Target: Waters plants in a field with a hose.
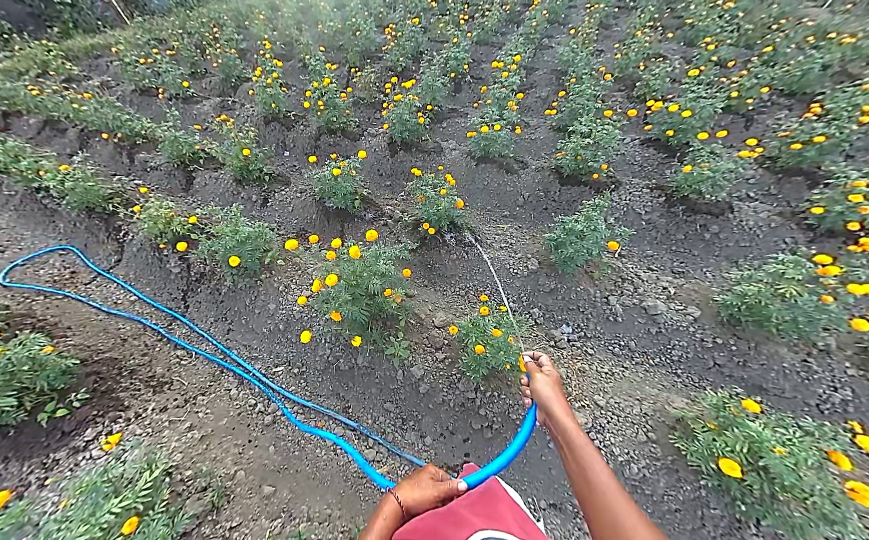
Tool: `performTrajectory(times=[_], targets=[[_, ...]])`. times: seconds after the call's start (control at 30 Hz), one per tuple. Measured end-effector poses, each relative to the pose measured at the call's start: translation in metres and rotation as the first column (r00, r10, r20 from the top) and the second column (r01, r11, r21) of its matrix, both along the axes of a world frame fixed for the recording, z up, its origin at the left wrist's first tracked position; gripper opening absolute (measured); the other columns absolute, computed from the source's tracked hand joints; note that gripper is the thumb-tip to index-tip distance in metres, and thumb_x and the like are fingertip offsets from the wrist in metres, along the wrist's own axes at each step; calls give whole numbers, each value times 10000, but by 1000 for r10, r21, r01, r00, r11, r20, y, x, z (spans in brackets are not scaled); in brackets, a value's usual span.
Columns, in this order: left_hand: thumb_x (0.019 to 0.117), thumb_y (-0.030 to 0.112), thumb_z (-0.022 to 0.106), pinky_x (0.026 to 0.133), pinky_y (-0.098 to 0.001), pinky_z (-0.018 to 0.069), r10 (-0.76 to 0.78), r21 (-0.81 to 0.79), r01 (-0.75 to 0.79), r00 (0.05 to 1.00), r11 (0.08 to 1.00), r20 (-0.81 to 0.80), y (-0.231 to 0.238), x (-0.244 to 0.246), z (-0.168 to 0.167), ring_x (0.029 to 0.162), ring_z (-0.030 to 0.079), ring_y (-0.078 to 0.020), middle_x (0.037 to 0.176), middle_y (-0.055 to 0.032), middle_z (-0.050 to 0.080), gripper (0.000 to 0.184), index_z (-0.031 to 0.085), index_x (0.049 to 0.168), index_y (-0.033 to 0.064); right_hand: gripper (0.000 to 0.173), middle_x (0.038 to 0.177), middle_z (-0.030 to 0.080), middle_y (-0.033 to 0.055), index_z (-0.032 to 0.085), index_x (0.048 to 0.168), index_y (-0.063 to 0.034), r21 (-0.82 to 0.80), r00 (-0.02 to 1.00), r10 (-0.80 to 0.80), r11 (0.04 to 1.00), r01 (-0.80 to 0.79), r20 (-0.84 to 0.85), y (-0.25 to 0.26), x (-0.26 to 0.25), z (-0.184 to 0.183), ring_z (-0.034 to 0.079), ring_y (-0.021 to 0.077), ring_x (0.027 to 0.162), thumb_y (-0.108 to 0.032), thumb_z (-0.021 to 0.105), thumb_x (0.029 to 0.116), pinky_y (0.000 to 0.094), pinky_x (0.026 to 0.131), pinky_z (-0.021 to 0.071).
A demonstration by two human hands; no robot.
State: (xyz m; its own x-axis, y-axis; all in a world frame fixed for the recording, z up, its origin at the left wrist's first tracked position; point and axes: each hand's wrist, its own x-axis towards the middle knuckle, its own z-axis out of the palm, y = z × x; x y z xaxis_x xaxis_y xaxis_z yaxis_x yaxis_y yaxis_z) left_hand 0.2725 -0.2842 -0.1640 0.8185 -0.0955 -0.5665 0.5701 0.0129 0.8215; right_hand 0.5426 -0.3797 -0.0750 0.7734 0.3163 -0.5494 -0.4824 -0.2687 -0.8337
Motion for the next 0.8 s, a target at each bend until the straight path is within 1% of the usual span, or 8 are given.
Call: performTrajectory(times=[0.33,0.57,0.8], targets=[[1042,453,515,603,-309,442,4,-2,-4,1000,1000,26,-1,-5,-2,571,488,-58,619,61,509,473,608,734,106,227,653,394,-1,494,1299,-109,-17,998,55,998,-54,16,7,-4,5,355,80,410,-229,412,1125,235,370,338],[1039,455,513,613,-324,442,24,12,-24,1000,1000,10,-1,-10,-3,583,490,-70,630,53,510,472,603,741,101,249,643,387,-2,478,1329,-105,-5,994,106,994,-106,25,14,-7,6,349,82,409,-230,403,1127,239,369,335],[1051,435,495,609,-315,439,30,10,-31,999,999,32,-1,-14,-1,582,486,-62,630,54,505,468,604,748,96,259,643,397,1,485,1338,-110,-11,990,136,991,-136,37,20,-10,6,359,85,411,-237,402,1127,243,374,343]])
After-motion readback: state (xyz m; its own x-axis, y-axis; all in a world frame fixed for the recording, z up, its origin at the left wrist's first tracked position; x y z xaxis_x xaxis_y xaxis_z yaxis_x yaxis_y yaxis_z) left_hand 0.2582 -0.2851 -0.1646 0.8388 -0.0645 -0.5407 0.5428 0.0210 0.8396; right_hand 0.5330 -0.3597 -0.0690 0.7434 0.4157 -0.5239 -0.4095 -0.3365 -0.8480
